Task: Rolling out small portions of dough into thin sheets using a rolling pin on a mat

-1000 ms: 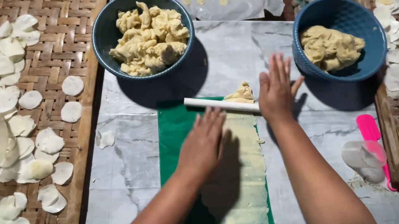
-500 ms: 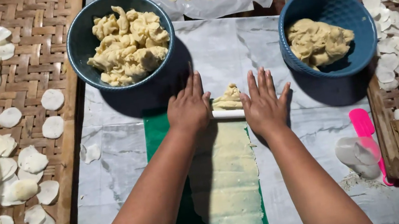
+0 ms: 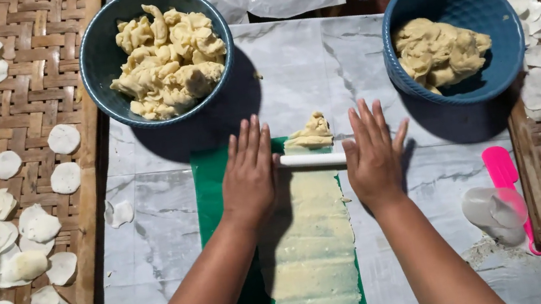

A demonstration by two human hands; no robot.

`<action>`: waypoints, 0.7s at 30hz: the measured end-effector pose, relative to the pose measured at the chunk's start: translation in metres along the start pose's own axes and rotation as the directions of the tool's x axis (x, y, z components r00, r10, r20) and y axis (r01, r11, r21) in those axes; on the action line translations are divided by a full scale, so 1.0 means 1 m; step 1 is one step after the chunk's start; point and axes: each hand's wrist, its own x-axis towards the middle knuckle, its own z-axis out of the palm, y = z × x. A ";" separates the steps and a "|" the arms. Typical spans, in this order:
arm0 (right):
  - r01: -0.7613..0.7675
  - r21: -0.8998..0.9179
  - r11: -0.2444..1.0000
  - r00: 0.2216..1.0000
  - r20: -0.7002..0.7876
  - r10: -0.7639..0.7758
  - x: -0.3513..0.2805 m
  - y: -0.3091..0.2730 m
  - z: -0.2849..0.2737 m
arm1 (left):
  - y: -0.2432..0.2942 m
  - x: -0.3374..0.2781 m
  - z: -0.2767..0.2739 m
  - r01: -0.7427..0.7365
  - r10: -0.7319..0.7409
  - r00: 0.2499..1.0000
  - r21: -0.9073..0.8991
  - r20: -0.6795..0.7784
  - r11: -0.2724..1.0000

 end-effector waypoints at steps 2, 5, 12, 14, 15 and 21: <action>-0.017 -0.066 0.998 0.994 0.104 0.024 -0.019 -0.002 0.002 | -0.003 -0.012 0.010 0.009 -0.009 0.997 -0.001 0.078 1.000; -0.026 -0.163 0.986 0.973 0.224 0.063 -0.021 0.007 0.011 | -0.005 -0.006 0.018 0.044 -0.044 0.978 0.001 0.202 0.999; -0.158 -0.251 0.955 0.800 0.535 0.273 0.050 0.018 0.016 | -0.009 0.067 0.026 0.259 -0.260 0.755 0.091 0.601 0.962; -0.170 -0.249 0.954 0.790 0.544 0.283 0.068 0.020 0.020 | -0.020 0.083 0.042 0.305 -0.269 0.709 0.061 0.651 0.950; -0.183 -0.247 0.952 0.776 0.558 0.294 0.075 0.021 0.021 | -0.025 0.090 0.049 0.354 -0.274 0.656 0.034 0.704 0.935; -0.139 -0.178 0.974 0.915 0.354 0.195 0.068 0.002 0.003 | -0.013 0.087 0.014 0.315 -0.232 0.783 -0.047 0.578 0.948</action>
